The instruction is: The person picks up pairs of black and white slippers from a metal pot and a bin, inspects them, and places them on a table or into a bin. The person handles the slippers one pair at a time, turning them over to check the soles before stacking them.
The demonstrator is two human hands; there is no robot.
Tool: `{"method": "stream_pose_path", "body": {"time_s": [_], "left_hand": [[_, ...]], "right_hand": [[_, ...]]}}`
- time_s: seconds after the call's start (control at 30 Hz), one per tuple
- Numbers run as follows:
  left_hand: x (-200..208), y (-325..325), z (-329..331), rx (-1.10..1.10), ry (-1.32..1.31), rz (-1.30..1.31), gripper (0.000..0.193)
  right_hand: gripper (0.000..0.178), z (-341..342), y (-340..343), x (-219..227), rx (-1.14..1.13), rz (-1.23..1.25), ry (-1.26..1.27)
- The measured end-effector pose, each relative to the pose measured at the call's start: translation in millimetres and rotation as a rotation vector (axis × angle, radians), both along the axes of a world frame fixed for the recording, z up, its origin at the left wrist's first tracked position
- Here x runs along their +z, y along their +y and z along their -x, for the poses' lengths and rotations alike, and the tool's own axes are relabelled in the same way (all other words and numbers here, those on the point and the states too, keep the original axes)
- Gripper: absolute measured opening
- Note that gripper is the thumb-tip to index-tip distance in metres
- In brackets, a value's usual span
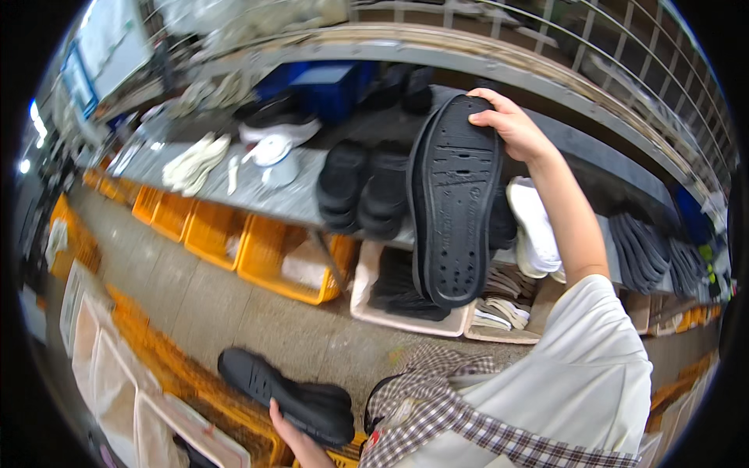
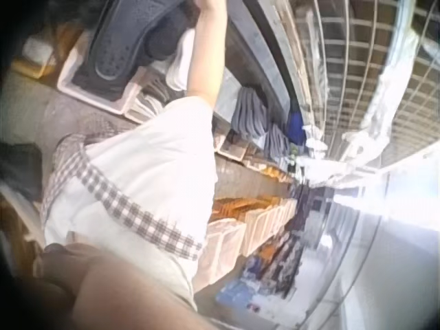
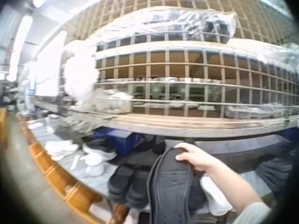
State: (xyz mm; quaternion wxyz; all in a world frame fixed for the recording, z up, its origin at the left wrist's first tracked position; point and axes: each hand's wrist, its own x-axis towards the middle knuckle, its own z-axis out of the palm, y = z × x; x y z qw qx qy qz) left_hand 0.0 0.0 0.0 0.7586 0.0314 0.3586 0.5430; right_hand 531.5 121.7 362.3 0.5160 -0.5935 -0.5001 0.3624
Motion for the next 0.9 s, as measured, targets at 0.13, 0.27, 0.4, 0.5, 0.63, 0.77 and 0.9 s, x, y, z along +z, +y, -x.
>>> {"method": "stream_pose_path", "body": {"time_s": [0.13, 0.27, 0.4, 0.5, 0.63, 0.77, 0.9], "left_hand": [[63, -8, -64, 0.115, 0.52, 0.03, 0.069], [90, 15, -109, 0.008, 0.681, -0.208, 0.068], [97, 8, -100, -0.216, 1.025, -0.277, 0.063], [89, -11, -99, -0.389, 1.036, -0.297, 0.063], [69, -40, -90, -0.542, 1.119, -0.309, 0.068], [56, -51, -74, -0.545, 1.147, -0.294, 0.071], [64, -70, -53, -0.606, 1.203, -0.222, 0.069]], "right_hand": [[0.037, 46, 5, -26, 0.164, 0.127, 0.136], [0.045, 117, 10, -96, 0.39, 0.332, 0.328], [0.044, 168, -11, -171, 0.551, 0.611, 0.389], [0.048, 169, -17, -199, 0.892, 0.647, -0.004], [0.07, 184, -8, -206, 1.396, 0.648, -0.832], [0.109, 227, -2, -219, 1.62, 0.137, -0.896], [0.118, 265, -13, -229, 1.638, 0.145, -0.916]]}}
